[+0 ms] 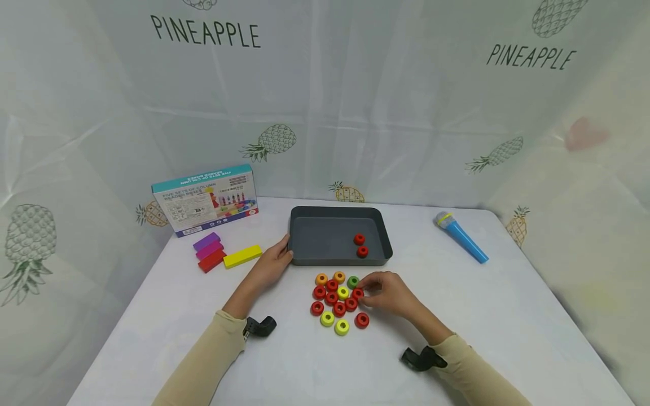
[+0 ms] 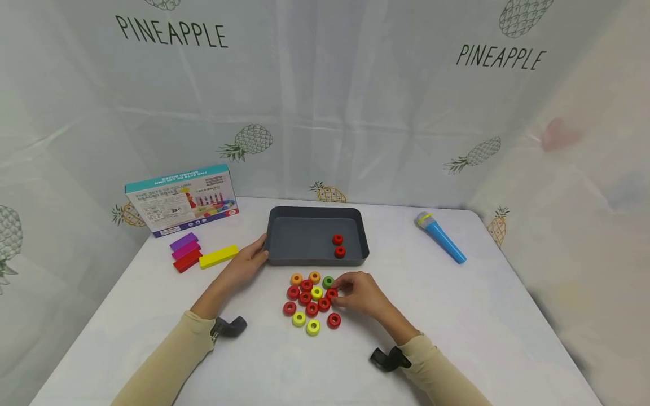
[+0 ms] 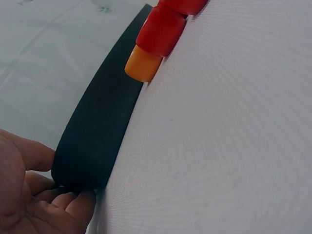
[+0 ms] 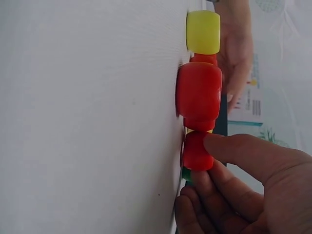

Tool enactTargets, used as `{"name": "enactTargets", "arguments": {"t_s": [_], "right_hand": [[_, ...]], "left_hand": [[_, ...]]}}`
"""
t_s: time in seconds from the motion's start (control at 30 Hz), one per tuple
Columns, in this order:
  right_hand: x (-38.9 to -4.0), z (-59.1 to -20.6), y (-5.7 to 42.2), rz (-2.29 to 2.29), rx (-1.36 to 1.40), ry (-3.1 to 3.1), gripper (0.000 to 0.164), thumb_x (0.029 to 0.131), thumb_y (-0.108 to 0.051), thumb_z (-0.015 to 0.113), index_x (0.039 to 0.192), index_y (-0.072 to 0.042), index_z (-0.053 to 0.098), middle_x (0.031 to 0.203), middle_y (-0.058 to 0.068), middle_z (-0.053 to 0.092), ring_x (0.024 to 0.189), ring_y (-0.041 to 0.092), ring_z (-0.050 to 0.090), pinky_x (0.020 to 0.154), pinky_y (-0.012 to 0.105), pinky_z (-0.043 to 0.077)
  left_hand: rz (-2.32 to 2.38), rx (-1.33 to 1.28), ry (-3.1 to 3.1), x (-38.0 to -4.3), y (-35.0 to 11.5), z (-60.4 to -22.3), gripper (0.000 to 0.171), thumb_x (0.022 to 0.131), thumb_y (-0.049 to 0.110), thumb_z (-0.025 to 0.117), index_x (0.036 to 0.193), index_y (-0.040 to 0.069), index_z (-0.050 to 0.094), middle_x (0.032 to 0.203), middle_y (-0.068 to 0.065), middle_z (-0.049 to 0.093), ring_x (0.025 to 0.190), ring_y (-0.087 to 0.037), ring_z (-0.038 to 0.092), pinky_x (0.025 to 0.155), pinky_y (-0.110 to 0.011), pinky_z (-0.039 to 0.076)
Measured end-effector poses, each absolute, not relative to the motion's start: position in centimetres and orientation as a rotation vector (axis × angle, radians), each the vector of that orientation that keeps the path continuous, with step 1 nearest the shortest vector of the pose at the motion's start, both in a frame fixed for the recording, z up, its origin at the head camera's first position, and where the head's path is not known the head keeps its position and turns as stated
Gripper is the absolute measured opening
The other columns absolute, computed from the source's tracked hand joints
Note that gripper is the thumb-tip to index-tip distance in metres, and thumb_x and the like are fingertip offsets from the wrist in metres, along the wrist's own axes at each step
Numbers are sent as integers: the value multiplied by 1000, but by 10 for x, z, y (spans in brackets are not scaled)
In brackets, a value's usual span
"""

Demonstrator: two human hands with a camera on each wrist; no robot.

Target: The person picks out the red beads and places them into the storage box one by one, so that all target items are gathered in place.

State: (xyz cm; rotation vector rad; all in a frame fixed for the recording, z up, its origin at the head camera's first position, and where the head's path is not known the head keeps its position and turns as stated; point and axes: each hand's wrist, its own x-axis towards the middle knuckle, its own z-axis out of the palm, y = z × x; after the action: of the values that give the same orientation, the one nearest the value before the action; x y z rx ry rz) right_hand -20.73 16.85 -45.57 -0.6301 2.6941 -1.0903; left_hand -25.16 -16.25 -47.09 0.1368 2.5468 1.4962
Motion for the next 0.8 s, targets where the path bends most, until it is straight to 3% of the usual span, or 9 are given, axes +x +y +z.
{"name": "enactTargets", "arguments": {"t_s": [0.33, 0.8], "right_hand": [[-209, -445, 170, -1105, -670, 2690, 20, 80, -14, 84, 100, -13, 78, 98, -3, 75, 91, 16, 68, 85, 34, 62], [-224, -422, 166, -1107, -785, 2691, 20, 84, -15, 81, 103, -11, 77, 100, 1, 76, 95, 24, 71, 87, 44, 61]], "left_hand": [[1495, 108, 2542, -252, -162, -471, 63, 107, 34, 47, 163, 23, 21, 169, -3, 24, 156, -24, 24, 125, -48, 25], [1487, 109, 2543, -252, -162, -471, 62, 107, 34, 47, 163, 24, 21, 169, -3, 24, 156, -25, 23, 125, -48, 25]]}}
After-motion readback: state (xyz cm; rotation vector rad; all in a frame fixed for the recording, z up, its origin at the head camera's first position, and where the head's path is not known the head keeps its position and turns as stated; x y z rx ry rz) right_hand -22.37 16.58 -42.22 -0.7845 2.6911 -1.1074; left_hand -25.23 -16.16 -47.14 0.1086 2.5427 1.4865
